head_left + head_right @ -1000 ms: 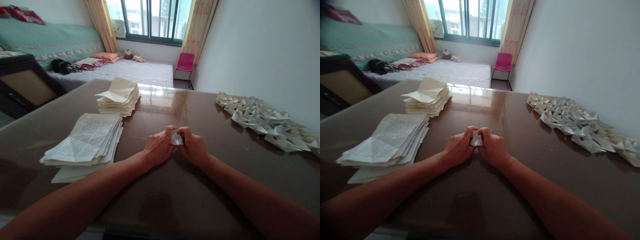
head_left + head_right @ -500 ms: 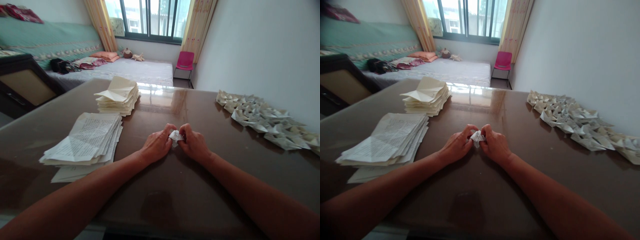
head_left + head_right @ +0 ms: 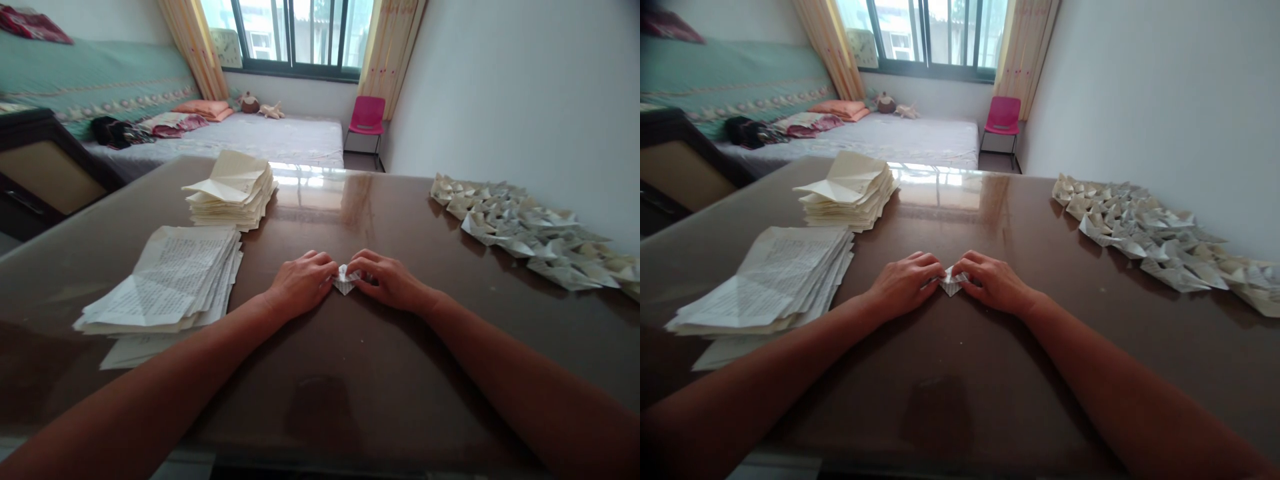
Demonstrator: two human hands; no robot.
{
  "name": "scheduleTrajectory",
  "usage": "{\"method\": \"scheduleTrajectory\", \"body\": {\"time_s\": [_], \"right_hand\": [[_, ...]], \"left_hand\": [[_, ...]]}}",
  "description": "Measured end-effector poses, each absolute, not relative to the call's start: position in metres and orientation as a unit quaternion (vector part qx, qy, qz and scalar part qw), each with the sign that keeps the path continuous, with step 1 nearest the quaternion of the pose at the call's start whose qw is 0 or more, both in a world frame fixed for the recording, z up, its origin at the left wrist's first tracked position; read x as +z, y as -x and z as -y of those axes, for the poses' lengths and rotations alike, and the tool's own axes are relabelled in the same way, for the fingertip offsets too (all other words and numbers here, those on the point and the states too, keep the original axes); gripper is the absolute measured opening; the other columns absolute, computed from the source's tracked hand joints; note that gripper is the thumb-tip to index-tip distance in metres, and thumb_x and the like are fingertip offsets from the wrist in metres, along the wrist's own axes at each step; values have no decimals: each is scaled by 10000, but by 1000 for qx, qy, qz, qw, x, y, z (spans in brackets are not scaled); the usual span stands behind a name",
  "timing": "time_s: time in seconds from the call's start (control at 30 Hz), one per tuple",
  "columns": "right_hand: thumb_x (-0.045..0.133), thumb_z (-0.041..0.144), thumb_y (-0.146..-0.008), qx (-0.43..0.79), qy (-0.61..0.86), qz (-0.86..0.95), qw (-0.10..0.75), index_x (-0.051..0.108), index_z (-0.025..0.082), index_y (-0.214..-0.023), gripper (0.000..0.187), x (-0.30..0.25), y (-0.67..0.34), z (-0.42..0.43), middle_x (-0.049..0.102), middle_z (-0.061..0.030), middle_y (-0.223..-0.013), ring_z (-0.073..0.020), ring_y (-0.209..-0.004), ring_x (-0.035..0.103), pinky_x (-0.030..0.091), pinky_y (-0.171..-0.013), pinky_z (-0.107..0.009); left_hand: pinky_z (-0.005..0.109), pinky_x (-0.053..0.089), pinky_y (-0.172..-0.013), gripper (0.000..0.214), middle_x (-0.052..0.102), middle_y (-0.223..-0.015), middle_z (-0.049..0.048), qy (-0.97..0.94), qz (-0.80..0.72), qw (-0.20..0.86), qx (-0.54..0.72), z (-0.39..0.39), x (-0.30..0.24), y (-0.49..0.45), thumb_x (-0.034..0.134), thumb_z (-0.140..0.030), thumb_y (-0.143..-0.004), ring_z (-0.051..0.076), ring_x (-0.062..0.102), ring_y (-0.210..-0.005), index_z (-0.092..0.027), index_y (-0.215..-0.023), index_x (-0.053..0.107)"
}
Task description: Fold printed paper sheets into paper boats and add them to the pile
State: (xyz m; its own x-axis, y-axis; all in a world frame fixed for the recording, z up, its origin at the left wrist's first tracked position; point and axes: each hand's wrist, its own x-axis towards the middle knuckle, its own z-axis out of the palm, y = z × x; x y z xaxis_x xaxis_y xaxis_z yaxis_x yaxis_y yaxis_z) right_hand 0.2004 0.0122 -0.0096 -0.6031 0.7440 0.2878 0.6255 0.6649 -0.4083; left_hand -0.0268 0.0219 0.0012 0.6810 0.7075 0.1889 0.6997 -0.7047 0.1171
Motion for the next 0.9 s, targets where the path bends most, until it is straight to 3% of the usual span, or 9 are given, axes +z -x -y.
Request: {"method": "scheduleTrajectory", "body": {"time_s": [0.3,0.47,0.63,0.8,0.9], "right_hand": [[529,191,-871,121,325,923,170,687,257,-1028,232,-1,-212,-17,642,-39,-1091,-164,-979,592,469,-862,-296],[544,183,-856,119,321,925,163,687,300,-1103,309,2,-214,-17,649,-35,-1065,-166,-958,593,479,-867,-312],[538,168,-853,123,300,932,160,634,343,-1211,410,3,-214,-17,641,-31,-1074,-168,-963,585,480,-882,-330],[541,132,-833,140,292,930,172,669,340,-1151,401,2,-214,-18,629,-30,-1070,-163,-970,583,479,-895,-331],[537,135,-843,157,298,924,183,679,305,-1118,353,0,-212,-18,631,-39,-1064,-164,-983,581,476,-900,-328]], "left_hand": [[233,474,-706,238,629,-1098,38,-962,-258,-52,73,-27,3,35,428,-235,-960,166,520,-1031,-231,-1099,622],[262,491,-767,240,637,-1057,65,-967,-239,-66,54,-26,4,34,443,-195,-947,184,530,-1034,-182,-1123,606],[251,490,-762,274,654,-1039,63,-962,-255,-53,78,-24,5,35,430,-218,-951,175,557,-1010,-207,-1183,575],[222,474,-685,250,660,-1029,46,-961,-258,-58,77,-25,5,38,449,-257,-951,165,570,-968,-261,-1158,589],[234,483,-749,238,654,-1062,60,-971,-215,-70,82,-28,4,39,441,-238,-955,173,553,-1034,-233,-1131,602]]}}
